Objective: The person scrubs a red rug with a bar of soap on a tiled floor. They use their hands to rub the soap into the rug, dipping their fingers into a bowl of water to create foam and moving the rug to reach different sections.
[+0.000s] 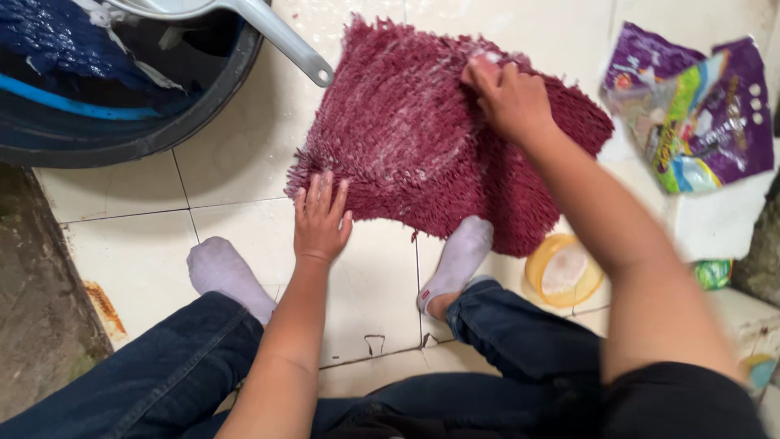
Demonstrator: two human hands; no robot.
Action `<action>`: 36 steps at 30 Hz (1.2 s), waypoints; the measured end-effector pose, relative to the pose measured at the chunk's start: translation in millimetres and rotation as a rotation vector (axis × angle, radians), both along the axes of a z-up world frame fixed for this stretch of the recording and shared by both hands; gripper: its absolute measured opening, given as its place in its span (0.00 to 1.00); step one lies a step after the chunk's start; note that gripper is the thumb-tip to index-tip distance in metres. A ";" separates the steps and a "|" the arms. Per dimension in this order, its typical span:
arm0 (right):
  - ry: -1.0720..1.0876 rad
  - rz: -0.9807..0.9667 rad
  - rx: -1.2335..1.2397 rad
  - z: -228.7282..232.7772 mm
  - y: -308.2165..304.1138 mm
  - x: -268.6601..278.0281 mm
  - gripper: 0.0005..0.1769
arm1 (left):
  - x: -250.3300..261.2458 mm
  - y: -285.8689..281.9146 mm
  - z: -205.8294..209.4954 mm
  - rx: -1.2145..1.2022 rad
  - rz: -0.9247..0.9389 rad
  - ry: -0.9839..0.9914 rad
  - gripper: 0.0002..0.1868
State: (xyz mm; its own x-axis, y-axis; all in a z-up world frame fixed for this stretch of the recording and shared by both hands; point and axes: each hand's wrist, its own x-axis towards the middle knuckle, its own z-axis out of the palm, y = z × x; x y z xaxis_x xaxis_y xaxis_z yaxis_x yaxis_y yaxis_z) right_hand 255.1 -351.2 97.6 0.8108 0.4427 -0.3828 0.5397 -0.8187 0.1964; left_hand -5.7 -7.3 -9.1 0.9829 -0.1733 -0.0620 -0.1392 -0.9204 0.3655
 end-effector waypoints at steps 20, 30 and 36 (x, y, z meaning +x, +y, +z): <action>0.012 -1.145 0.772 100.7 -113.6 -250.3 0.32 | 75.4 -260.5 135.6 -0.788 -0.410 0.306 0.16; 0.209 -1.451 0.316 -15.2 -205.5 -324.8 0.19 | 9.5 -348.2 108.0 -0.404 -0.885 0.511 0.32; 0.008 -1.623 0.357 -24.8 -200.7 -328.9 0.18 | 19.4 -332.5 96.6 -0.359 -0.812 0.532 0.34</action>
